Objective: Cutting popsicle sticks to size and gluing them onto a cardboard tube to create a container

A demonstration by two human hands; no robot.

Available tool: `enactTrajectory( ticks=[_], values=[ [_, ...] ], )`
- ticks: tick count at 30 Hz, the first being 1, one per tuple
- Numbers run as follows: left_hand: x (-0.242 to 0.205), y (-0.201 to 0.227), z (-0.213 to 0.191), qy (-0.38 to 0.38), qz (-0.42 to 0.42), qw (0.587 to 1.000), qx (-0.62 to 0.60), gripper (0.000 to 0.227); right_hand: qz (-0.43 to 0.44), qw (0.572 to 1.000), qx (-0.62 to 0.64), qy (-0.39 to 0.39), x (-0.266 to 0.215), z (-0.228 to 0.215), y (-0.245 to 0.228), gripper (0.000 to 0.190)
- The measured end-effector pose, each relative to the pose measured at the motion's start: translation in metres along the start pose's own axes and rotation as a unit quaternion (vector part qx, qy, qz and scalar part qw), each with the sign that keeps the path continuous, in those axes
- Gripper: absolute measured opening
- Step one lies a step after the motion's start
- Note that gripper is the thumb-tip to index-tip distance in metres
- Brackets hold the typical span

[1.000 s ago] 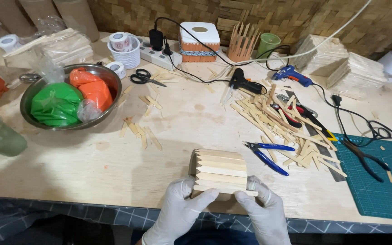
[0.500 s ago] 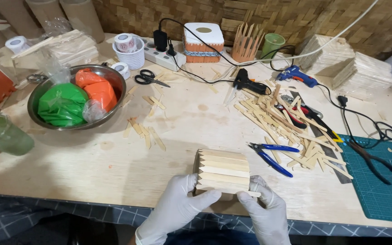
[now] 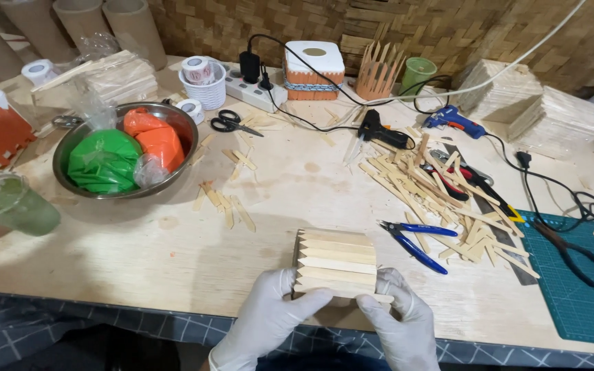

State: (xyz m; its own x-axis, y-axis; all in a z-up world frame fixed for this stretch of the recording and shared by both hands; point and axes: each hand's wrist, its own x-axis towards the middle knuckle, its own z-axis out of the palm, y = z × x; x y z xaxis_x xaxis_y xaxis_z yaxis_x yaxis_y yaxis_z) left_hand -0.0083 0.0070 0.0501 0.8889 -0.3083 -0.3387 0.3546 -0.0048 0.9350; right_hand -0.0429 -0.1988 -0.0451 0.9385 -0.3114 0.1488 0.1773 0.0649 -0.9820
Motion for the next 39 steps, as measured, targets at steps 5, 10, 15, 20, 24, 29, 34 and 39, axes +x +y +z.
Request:
enactTrajectory(
  ticks=[5, 10, 15, 20, 24, 29, 34, 39],
  values=[
    [0.024, 0.011, -0.009, 0.018, 0.104, 0.994, 0.022, 0.035, -0.048, 0.943, -0.306, -0.124, 0.049, 0.000, -0.034, 0.063],
    [0.081, 0.029, -0.015, 0.123, 0.243, 0.962, 0.032, 0.010, -0.176, 0.880, -0.403, -0.177, 0.130, -0.018, -0.061, 0.085],
    [0.119, 0.016, -0.021, 0.171, 0.143, 0.971, -0.082, 0.011, -0.091, 0.665, -0.728, -0.138, 0.150, -0.036, -0.076, 0.056],
    [0.109, 0.025, -0.023, 0.186, 0.125, 0.968, -0.114, 0.015, -0.021, 0.611, -0.778, -0.143, 0.136, -0.058, -0.067, 0.077],
    [0.121, 0.008, -0.034, 0.185, 0.115, 0.969, -0.113, 0.015, 0.046, 0.587, -0.796, -0.139, 0.136, -0.075, -0.046, 0.091],
    [0.103, 0.026, -0.034, 0.165, 0.039, 0.983, -0.075, 0.020, 0.007, 0.673, -0.729, -0.124, 0.139, -0.092, -0.029, 0.090],
    [0.108, 0.020, -0.034, 0.170, 0.038, 0.981, -0.079, 0.023, -0.045, 0.616, -0.780, -0.100, 0.129, -0.077, -0.042, 0.087],
    [0.107, 0.022, -0.036, 0.161, 0.027, 0.982, -0.097, 0.028, -0.170, 0.643, -0.746, -0.039, 0.132, -0.076, -0.048, 0.062]
  ],
)
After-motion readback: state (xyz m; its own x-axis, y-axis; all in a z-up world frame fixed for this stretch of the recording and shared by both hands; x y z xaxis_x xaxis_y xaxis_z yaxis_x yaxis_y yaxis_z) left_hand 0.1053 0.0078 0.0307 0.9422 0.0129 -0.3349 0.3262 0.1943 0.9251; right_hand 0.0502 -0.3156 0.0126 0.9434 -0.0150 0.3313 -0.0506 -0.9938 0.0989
